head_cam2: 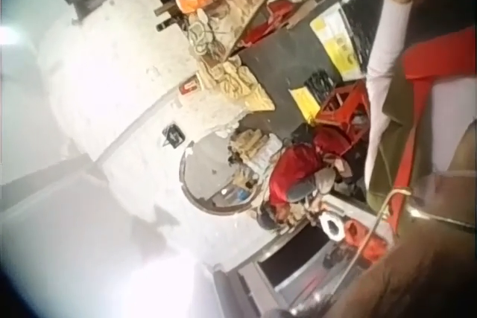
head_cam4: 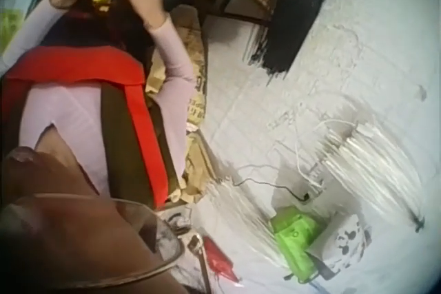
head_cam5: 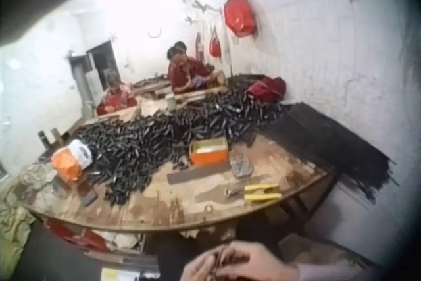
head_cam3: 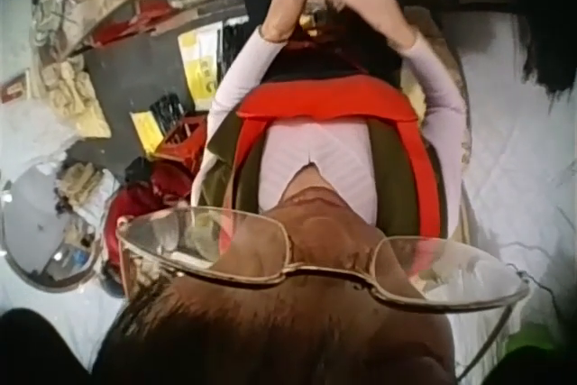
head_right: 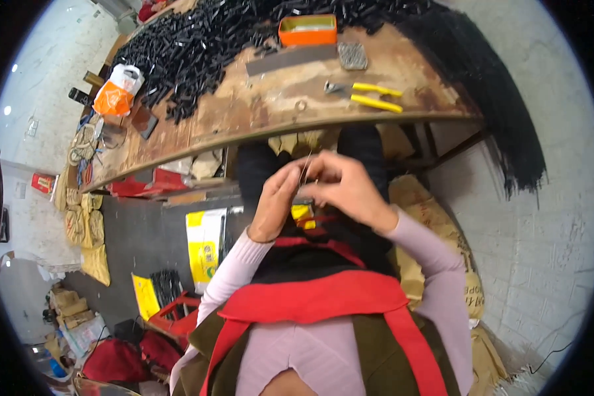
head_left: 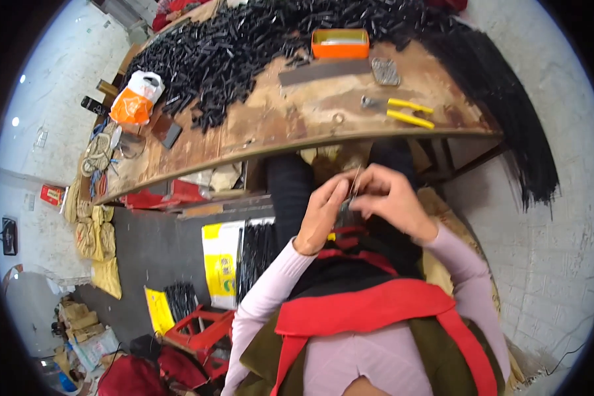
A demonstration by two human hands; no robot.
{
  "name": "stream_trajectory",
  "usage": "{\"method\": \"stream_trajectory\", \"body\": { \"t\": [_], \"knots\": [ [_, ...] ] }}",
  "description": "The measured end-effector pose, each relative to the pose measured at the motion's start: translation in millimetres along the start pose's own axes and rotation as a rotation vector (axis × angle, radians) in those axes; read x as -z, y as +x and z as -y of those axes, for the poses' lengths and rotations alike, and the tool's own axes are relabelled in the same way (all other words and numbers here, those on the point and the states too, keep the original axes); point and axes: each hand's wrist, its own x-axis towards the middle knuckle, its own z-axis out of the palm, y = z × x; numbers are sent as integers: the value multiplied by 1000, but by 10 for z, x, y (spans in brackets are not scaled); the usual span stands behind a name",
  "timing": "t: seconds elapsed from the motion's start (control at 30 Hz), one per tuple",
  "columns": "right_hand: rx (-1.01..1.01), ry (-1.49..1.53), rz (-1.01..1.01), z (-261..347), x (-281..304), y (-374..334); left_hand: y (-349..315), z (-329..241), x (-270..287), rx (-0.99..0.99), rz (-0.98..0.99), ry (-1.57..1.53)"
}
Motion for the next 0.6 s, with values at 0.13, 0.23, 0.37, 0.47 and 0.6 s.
{"method": "stream_trajectory", "body": {
  "t": [0.13, 0.23, 0.37, 0.47, 0.6],
  "knots": [
    [12, -33, -1, -2, 134, 220, -112, -108, 33, -30, -127, 145],
    [-11, 51, 41, -4, 126, 274, -75, -191, 58, -22, -182, 18],
    [-1, 163, 213, -12, 146, 323, 30, -412, 273, 117, -58, 51],
    [-34, 289, 290, -48, 103, 294, 77, -499, 321, 198, 188, 70],
    [155, 333, 106, -48, -42, 188, -42, -376, 87, 30, -75, 122]
  ]
}}
